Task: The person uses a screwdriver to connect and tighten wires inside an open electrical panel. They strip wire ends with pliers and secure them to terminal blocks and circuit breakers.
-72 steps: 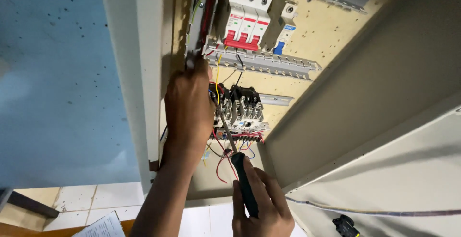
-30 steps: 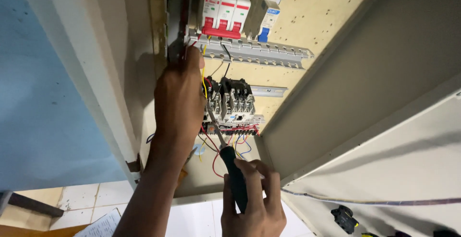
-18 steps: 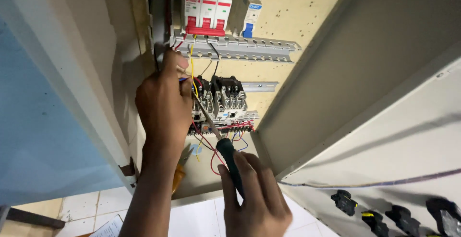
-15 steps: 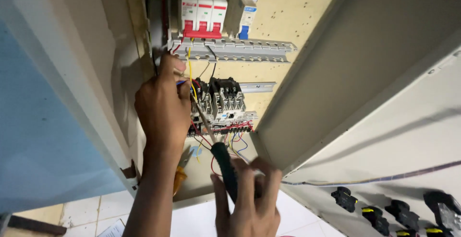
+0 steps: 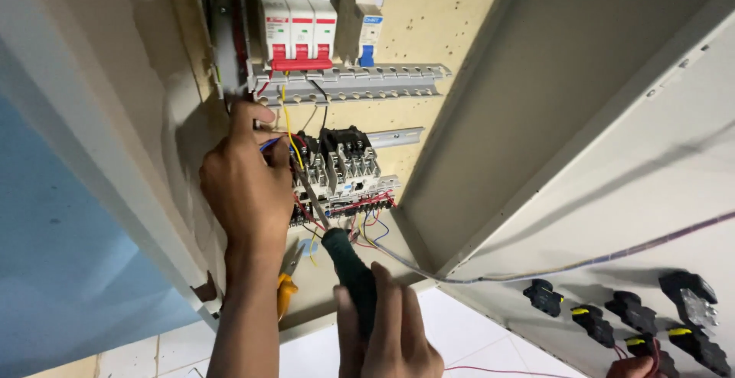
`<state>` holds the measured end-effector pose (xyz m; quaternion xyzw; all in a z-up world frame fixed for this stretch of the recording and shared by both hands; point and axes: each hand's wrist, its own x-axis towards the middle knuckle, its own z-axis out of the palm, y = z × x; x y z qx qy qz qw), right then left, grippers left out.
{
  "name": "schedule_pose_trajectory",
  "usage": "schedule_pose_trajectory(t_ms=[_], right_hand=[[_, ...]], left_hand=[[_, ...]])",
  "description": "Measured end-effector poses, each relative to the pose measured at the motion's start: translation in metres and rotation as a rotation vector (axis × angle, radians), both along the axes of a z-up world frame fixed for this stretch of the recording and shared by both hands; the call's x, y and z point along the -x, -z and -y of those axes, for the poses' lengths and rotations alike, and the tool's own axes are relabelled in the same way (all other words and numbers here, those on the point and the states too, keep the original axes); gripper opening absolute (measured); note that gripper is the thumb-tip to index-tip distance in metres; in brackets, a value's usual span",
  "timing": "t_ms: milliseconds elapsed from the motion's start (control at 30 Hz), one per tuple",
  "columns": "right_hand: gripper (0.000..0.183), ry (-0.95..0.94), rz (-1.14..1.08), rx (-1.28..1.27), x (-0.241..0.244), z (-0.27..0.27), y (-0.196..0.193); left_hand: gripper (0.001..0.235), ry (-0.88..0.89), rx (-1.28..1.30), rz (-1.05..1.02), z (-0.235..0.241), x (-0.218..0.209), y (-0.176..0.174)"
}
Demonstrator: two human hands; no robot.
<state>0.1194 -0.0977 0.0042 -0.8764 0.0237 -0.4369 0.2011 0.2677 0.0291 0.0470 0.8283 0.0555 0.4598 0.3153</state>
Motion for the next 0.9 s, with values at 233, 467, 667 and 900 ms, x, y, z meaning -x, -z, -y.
schedule_pose_trajectory(t_ms=[233, 467, 667, 900], right_hand=[[0.03, 0.043, -0.157, -0.09, 0.01, -0.019, -0.006], [0.028, 0.01, 0.01, 0.025, 0.006, -0.002, -0.009], [0.036, -0.005, -0.106, -0.108, -0.007, 0.003, -0.004], [0.013, 0.068, -0.034, -0.063, 0.003, -0.023, -0.011]], left_hand=[[0.036, -0.007, 0.01, -0.023, -0.001, -0.001, -0.001], [0.033, 0.014, 0.029, 0.007, -0.002, 0.0, -0.001], [0.036, 0.018, 0.032, 0.001, -0.001, 0.0, -0.001], [0.033, 0.046, 0.036, 0.009, -0.001, 0.001, 0.0]])
